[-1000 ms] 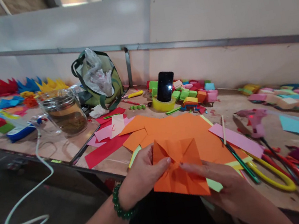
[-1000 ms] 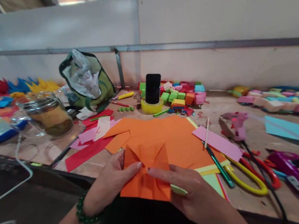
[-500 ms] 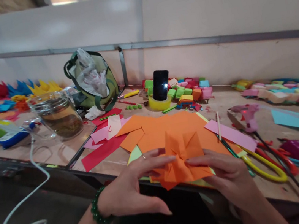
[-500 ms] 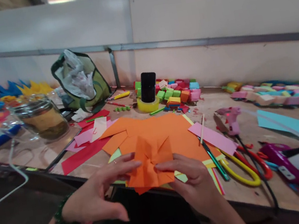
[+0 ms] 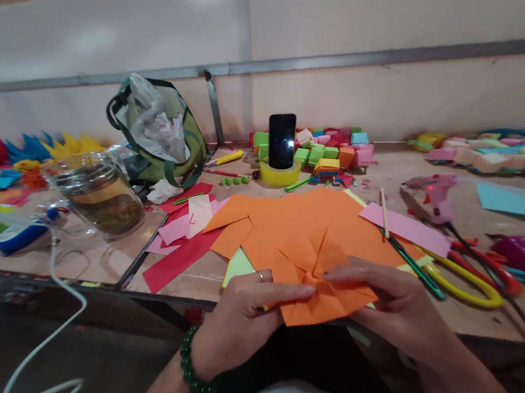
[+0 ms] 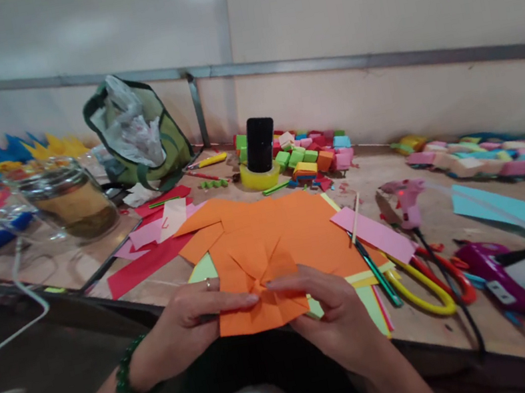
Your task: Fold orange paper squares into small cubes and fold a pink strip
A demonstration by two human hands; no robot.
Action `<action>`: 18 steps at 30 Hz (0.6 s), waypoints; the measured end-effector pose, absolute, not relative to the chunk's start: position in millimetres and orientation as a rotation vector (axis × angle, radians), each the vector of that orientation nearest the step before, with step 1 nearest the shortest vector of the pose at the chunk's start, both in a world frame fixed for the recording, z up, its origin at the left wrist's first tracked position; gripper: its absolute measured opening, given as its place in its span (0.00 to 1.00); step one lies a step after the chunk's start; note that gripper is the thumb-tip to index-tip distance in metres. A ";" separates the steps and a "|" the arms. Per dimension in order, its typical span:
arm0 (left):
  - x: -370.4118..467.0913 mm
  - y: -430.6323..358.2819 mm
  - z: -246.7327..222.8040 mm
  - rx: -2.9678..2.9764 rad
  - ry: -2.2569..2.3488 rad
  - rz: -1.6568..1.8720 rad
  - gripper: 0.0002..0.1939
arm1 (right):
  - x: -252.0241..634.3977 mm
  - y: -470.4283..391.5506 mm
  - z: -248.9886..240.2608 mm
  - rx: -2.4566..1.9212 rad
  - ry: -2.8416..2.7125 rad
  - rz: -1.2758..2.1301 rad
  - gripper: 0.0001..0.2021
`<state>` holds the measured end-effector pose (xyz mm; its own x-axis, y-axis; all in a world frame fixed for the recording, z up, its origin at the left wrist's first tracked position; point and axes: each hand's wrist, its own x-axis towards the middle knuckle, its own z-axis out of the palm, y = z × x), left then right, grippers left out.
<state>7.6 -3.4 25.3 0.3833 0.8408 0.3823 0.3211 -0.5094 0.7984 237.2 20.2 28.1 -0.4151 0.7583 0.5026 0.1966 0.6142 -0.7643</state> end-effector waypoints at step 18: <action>44.5 -8.6 27.5 0.840 0.840 1.364 0.34 | 205.5 11.6 20.4 -0.966 -1.299 1.078 0.17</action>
<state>44.5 -8.6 27.5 0.0309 0.9994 -0.0185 -0.4666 0.0308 0.8839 205.5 11.6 20.4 -0.0288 0.9688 0.2461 -0.0630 0.2439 -0.9677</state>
